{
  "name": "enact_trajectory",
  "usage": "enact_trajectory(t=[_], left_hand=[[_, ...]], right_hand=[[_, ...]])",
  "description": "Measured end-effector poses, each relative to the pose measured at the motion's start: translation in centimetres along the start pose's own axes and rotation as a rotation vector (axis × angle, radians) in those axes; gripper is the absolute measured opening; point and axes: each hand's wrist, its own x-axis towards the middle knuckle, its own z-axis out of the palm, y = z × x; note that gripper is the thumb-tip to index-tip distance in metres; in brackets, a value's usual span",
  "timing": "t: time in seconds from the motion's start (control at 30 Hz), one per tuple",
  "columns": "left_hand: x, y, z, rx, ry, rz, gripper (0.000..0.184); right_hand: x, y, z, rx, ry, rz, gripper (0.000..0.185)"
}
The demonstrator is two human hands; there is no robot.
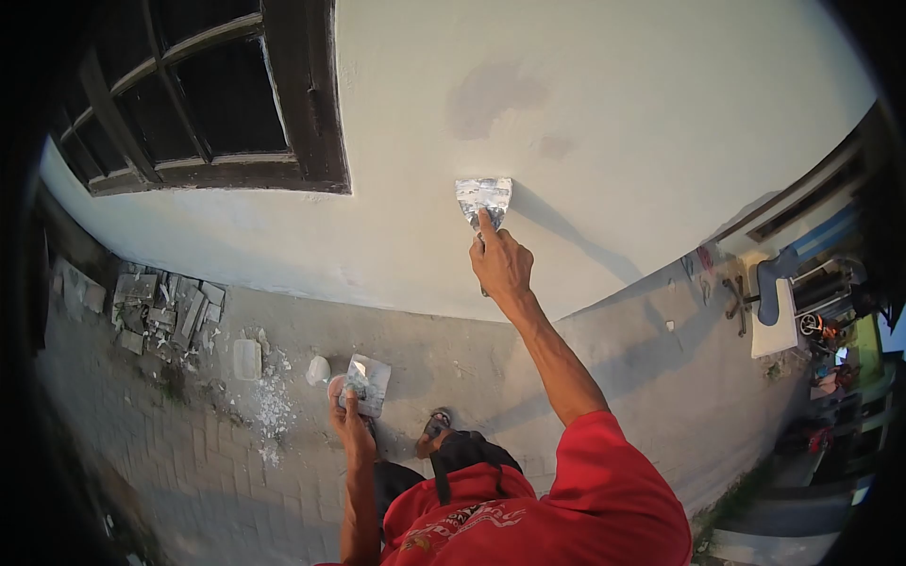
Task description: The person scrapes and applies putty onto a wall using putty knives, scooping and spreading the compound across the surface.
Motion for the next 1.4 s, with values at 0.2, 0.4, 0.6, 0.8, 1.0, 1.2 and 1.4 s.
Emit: enact_trajectory(t=[0.2, 0.4, 0.6, 0.8, 1.0, 1.2, 1.4], left_hand=[[0.1, 0.3, 0.5, 0.0, -0.013, 0.014, 0.027], [-0.5, 0.7, 2.5, -0.004, 0.019, -0.015, 0.025], [-1.1, 0.1, 0.7, 0.049, 0.017, -0.035, 0.035], [-1.1, -0.1, -1.6, 0.013, 0.052, -0.021, 0.033], [-0.3, 1.1, -3.7, 0.01, 0.008, -0.01, 0.031], [0.6, 2.1, -3.9, 0.03, -0.03, -0.002, 0.032], [0.0, 2.1, -2.0, 0.078, -0.048, 0.018, 0.034]], right_hand=[[2.1, 0.9, -9.7, 0.087, 0.304, -0.194, 0.057], [3.2, -2.5, -8.1, 0.222, 0.555, -0.181, 0.053], [3.7, -5.9, 0.4, 0.307, 0.483, -0.043, 0.057], [1.1, -7.7, 4.5, 0.289, 0.229, 0.084, 0.055], [1.3, -4.4, 0.5, 0.359, 0.393, 0.124, 0.052], [-0.9, 3.3, -2.4, 0.031, 0.171, -0.001, 0.054], [3.8, 10.8, -7.2, -0.225, 0.488, -0.361, 0.069]])
